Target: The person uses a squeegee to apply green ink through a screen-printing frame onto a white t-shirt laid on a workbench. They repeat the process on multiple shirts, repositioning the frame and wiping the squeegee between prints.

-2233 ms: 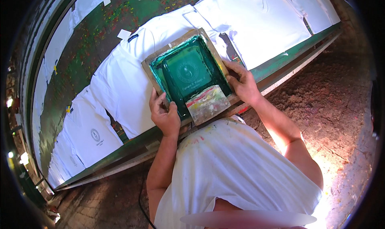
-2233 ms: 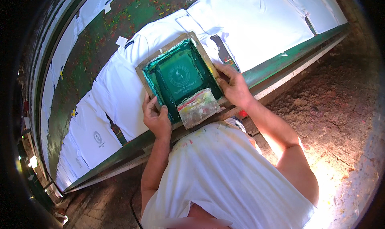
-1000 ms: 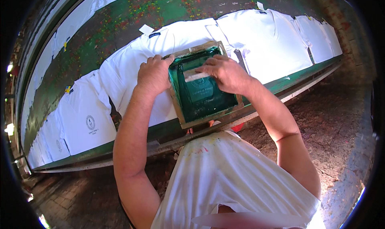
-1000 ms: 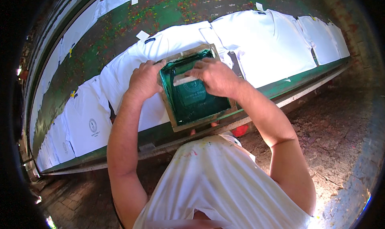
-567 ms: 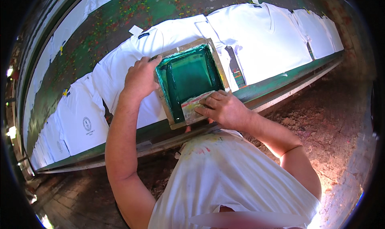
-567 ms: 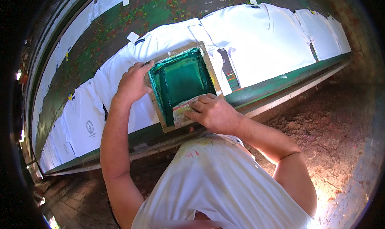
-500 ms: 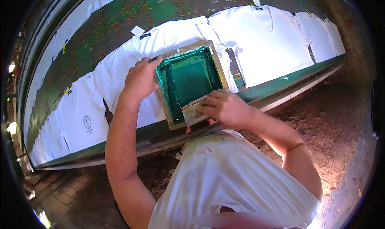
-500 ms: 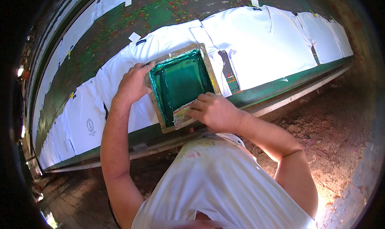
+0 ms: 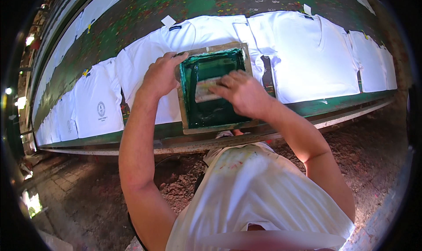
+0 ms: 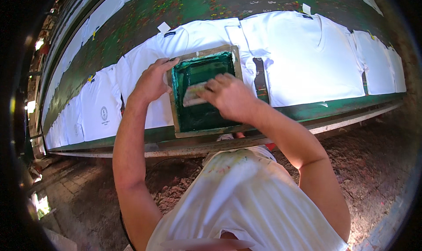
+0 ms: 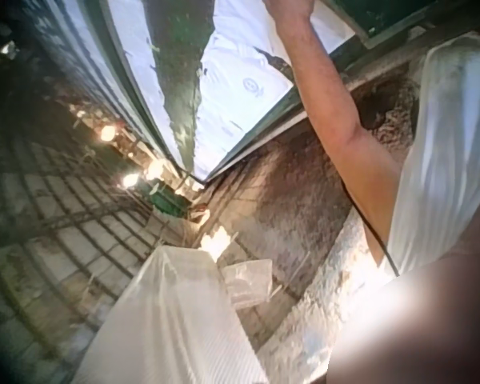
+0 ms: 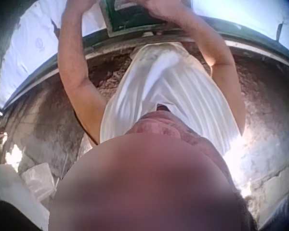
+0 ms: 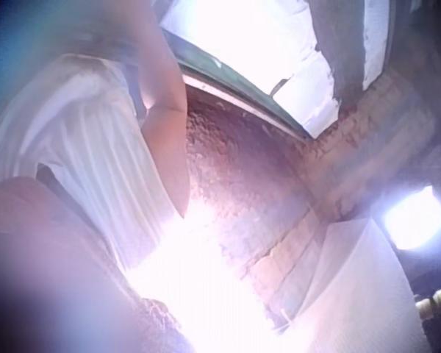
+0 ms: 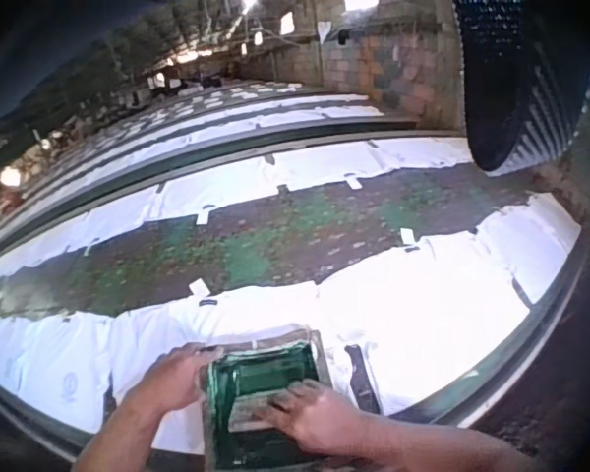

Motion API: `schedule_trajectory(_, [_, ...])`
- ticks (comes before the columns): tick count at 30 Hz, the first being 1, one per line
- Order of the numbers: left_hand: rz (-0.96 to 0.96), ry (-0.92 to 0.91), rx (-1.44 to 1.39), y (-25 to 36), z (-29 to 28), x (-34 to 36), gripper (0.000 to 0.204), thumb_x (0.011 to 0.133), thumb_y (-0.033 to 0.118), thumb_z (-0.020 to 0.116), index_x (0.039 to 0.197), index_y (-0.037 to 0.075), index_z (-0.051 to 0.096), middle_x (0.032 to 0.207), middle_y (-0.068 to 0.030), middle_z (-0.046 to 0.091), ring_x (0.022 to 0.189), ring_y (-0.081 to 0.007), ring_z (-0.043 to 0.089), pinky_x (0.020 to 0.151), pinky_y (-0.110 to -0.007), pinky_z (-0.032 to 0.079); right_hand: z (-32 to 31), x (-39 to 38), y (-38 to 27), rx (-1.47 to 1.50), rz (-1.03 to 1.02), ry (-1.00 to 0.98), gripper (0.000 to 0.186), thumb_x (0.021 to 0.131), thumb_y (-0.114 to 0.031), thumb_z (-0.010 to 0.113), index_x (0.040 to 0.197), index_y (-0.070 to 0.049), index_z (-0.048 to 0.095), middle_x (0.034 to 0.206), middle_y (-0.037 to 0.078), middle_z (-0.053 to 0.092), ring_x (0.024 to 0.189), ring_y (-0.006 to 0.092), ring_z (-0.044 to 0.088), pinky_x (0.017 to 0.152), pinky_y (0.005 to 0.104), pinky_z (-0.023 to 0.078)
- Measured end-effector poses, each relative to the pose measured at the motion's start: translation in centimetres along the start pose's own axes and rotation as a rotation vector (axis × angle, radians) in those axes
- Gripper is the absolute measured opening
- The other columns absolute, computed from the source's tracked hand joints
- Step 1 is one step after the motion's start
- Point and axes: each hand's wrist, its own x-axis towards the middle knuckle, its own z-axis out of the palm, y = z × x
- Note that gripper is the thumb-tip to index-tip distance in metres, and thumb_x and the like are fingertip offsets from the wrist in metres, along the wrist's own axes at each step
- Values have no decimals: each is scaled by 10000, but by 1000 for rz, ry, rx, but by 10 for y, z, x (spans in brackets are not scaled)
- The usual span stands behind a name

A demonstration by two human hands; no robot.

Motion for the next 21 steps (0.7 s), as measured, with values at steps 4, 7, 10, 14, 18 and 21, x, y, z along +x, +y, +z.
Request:
schedule_trajectory(4, [-28,-28,-17,1,-5,0,1051,662,-74,976,1613,239,658,1614,-188,627,1455,-408,626,1227,-456,526,-6,-25,-39,79,-24,-49,583,780,-83,823,1358,-104,747,1254,119,741,1135,344,721,994,465,591])
schedule_trajectory(7, [0,-24,3,-3,-2,2,1008,695,-18,978,1607,271,659,1596,-157,639,1418,-384,648,1178,-489,545,-20,-29,-40,182,-34,-161,540,789,-77,832,1324,-90,758,1238,117,753,1134,336,726,990,463,594])
schedule_trajectory(10, [42,7,12,-7,1,2,989,712,12,979,1605,286,656,1577,-139,649,1393,-371,661,1155,-503,555,-29,-13,-12,335,-10,-217,477,827,24,790,1296,-58,765,1197,153,761,1155,370,726,1000,504,599])
schedule_trajectory(14, [33,-6,17,-9,1,1,971,711,22,984,1593,279,667,1532,-139,669,1364,-372,677,1151,-502,558,-22,31,35,297,66,-61,510,832,82,728,1320,-64,761,1189,183,761,1184,419,718,1010,527,600])
schedule_trajectory(18, [29,-15,28,-6,-2,2,969,708,31,988,1590,275,671,1487,-134,687,1335,-361,691,1131,-504,563,-17,50,47,153,228,20,523,828,74,719,1322,-91,772,1231,183,761,1185,421,722,999,529,607])
schedule_trajectory(21, [43,4,50,-3,-6,2,962,705,36,990,1584,270,676,1478,-127,692,1324,-354,695,1122,-500,566,-16,40,26,50,164,-28,580,808,55,733,1355,-131,783,1215,154,763,1158,398,739,977,522,613])
